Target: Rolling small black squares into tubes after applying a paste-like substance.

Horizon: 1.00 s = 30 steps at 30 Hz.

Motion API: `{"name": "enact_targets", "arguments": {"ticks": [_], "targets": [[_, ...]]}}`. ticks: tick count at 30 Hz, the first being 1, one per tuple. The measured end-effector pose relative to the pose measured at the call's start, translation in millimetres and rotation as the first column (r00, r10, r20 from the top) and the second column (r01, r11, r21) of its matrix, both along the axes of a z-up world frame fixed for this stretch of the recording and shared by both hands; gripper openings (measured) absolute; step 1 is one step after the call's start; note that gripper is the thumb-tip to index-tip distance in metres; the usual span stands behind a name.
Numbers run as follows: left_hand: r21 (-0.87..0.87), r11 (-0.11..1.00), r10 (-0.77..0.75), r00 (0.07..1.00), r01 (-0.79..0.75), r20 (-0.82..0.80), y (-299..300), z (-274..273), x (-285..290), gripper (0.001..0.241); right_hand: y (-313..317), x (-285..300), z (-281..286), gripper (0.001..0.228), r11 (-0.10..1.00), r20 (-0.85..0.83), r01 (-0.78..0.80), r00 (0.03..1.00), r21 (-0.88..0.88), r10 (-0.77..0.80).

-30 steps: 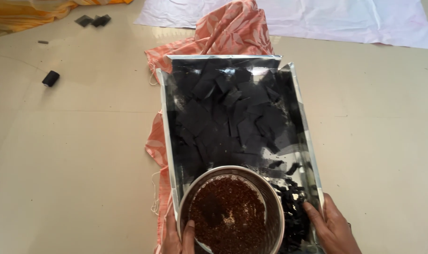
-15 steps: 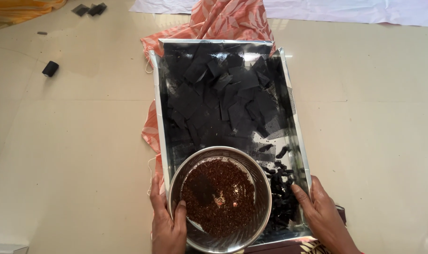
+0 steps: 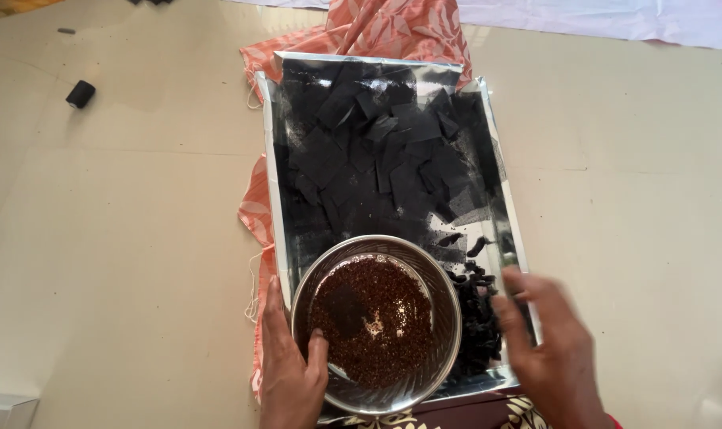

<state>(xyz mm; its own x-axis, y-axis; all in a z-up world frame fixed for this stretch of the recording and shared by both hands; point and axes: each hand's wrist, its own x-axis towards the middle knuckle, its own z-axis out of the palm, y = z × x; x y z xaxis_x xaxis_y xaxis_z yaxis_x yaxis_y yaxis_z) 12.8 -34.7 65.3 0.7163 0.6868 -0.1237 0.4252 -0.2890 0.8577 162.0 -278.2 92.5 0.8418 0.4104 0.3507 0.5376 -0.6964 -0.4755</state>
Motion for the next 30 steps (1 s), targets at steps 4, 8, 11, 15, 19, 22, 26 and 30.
{"name": "enact_targets", "arguments": {"ticks": [4, 8, 11, 15, 19, 22, 26, 30], "targets": [[0.1, 0.995, 0.007, 0.999, -0.011, 0.039, 3, 1, -1, 0.084, 47, -19, 4, 0.03, 0.99, -0.395, -0.119, 0.908, 0.075, 0.139], [0.164, 0.985, 0.021, 0.985, -0.049, 0.169, 6, -1, -5, 0.071, 100, -29, 4, 0.029, 0.901, -0.496, -0.422, 0.765, 0.097, 0.412], [0.15, 0.987, 0.031, 0.974, -0.065, 0.224, 10, -4, -6, 0.065, 122, -30, -8, 0.034, 0.871, -0.377, -0.49, 0.808, -0.005, 0.452], [0.119, 0.99, 0.048, 0.966, -0.081, 0.256, 11, -8, -7, 0.06, 136, -31, -16, 0.033, 0.883, -0.397, -0.469, 0.816, -0.027, 0.421], [0.093, 0.992, 0.065, 0.969, -0.089, 0.24, 13, -4, -10, 0.058, 135, -26, -21, 0.024, 0.886, -0.409, -0.461, 0.819, -0.051, 0.403], [0.165, 0.981, 0.054, 0.967, -0.098, 0.25, 11, 7, -14, 0.056, 128, -19, -15, 0.018, 0.896, -0.554, -0.443, 0.754, -0.033, 0.352], [0.193, 0.978, 0.008, 0.942, -0.077, 0.336, 2, 18, -14, 0.048, 111, -12, -4, 0.017, 0.941, -0.832, -0.234, 0.449, 0.244, 0.327], [-0.392, 0.912, 0.007, 0.95, 0.122, 0.311, -4, 30, 2, 0.048, 101, -12, 15, 0.019, 0.896, -0.89, 0.074, 0.173, 0.438, 0.421]]}}
